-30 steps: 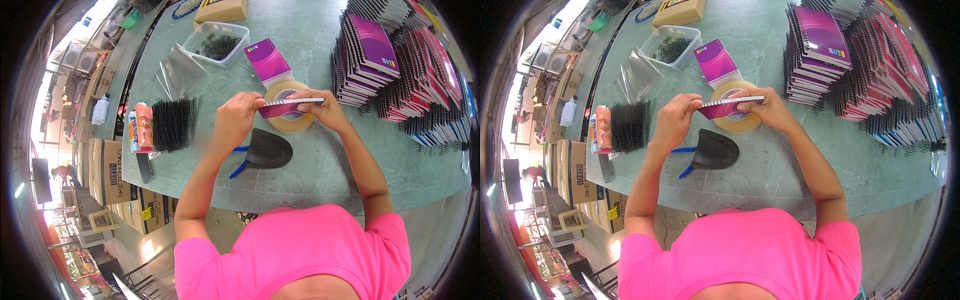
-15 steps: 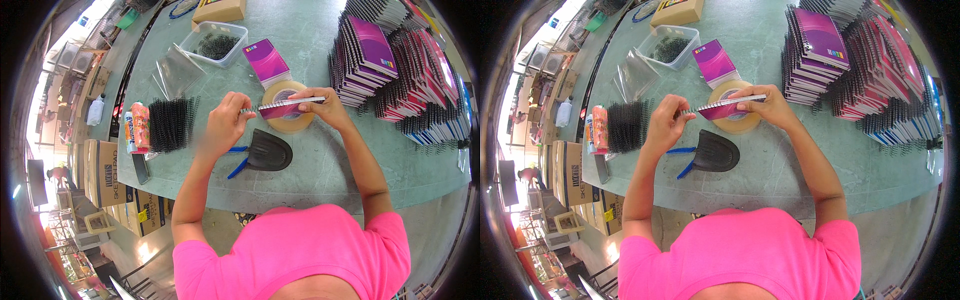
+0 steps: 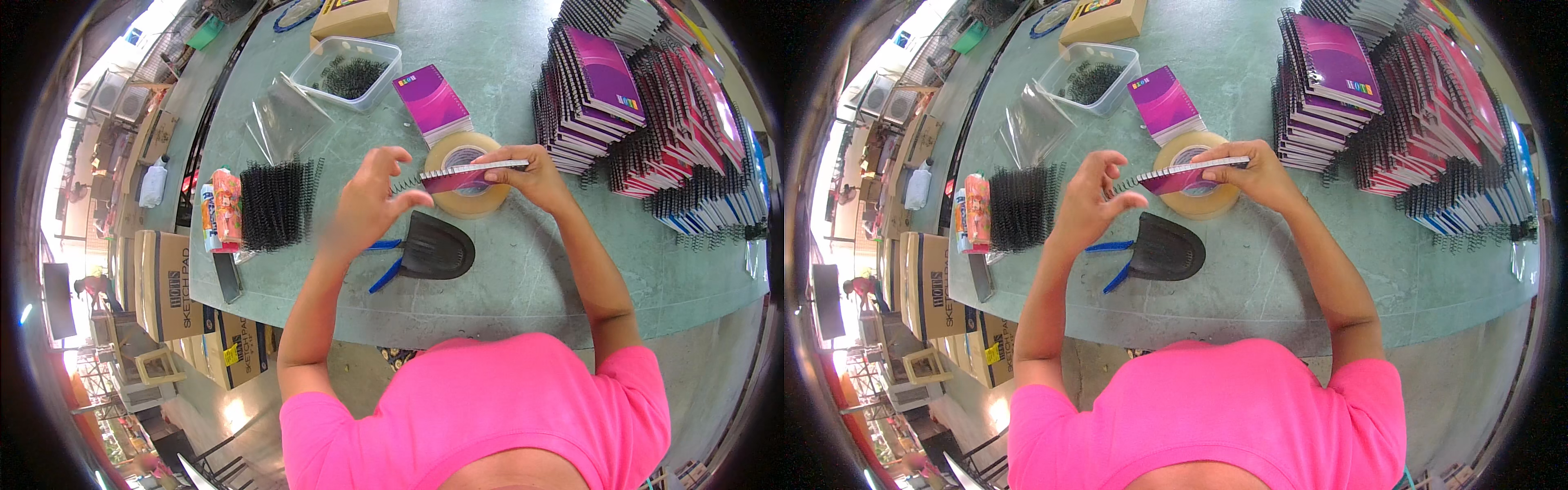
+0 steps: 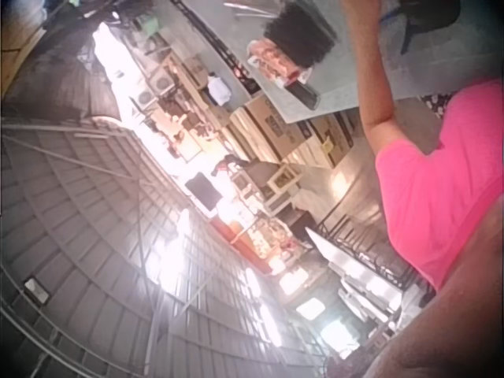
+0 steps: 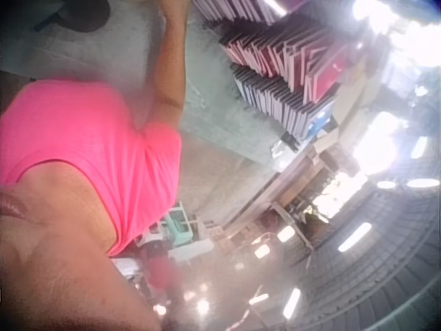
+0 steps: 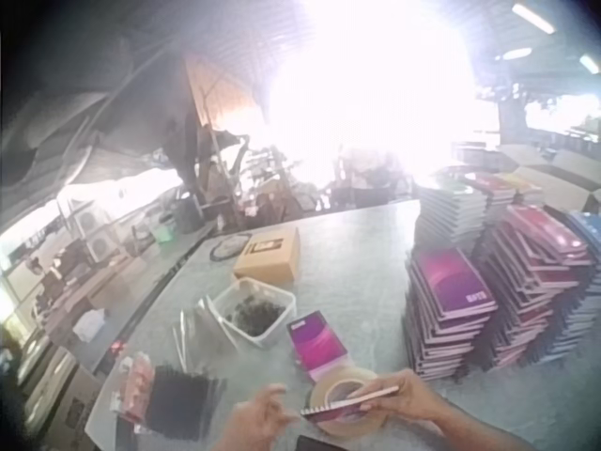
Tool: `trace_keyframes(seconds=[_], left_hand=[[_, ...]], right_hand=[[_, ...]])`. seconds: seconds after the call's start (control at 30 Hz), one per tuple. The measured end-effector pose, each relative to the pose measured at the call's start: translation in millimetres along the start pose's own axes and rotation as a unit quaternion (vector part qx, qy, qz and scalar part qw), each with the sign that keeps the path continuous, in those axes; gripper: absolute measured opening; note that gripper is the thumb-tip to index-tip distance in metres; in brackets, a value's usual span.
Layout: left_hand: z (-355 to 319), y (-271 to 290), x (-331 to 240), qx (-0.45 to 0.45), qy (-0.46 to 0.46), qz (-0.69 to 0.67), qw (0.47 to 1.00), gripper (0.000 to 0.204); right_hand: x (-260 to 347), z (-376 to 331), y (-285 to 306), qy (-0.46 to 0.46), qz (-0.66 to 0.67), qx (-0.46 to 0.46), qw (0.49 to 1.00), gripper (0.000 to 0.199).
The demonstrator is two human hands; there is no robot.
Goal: The person is assembling notebooks by hand. They pick up a notebook cover, insert a spiral binder into the pre-punched holes, and then place the completed unit onto a stack.
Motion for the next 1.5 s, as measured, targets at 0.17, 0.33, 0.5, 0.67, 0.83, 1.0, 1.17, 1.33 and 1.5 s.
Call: trace_keyframes(seconds=[0.17, 0.33, 0.5, 0.67, 0.83, 1.0, 1.17, 1.33, 1.5], left_hand=[[0.5, -5.0, 14.3, 0.101, 0.080, -0.013, 0.992, 0.016], [5.0, 3.4, -1.4, 0.135, 0.173, 0.029, 0.975, 0.021], [-54.9, -78.0, -33.3, 0.126, -0.259, 0.224, 0.931, 0.020], [-48.6, -91.2, -19.2, 0.327, -0.168, 0.208, 0.906, 0.020], [-21.7, -28.3, -47.8, 0.064, -0.103, 0.055, 0.991, 0.025], [-15.7, -11.6, -37.1, -0.034, -0.132, 0.126, 0.983, 0.032], [-9.4, 3.1, -45.6, -0.170, -0.130, 0.129, 0.968, 0.030], [-23.7, -46.6, -42.1, 0.029, -0.131, 0.115, 0.984, 0.030], [-13.9, -32.7, -54.1, -0.093, -0.165, 0.144, 0.971, 0.030]], right_hand=[[-0.1, 0.1, -3.0, 0.007, -0.002, -0.004, 1.000, 0.021], [1.1, -2.3, -1.0, 0.039, -0.017, -0.005, 0.999, 0.020], [0.5, -0.1, -5.9, 0.026, -0.011, -0.008, 1.000, 0.020], [2.7, -5.2, -8.9, 0.029, -0.012, -0.014, 0.999, 0.020], [-7.6, -2.6, -6.3, -0.021, 0.060, -0.024, 0.998, 0.020], [-4.8, -1.4, -7.6, -0.002, -0.006, -0.036, 0.999, 0.018], [-9.5, -6.3, -5.8, 0.001, 0.001, -0.038, 0.999, 0.018], [-3.6, -6.2, -7.5, -0.020, -0.019, -0.048, 0.998, 0.017], [-9.1, -5.9, -8.2, 0.013, 0.018, -0.036, 0.999, 0.020]])
Point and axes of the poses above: each hand's wrist, its own z-axis towards the middle knuckle, its own y-axis out of the back of the hand, x = y × z, the point moved 5 cm from there along z, towards the middle knuckle, and after that the axes turned 8 degrees about -y, right-handed, at the moved point
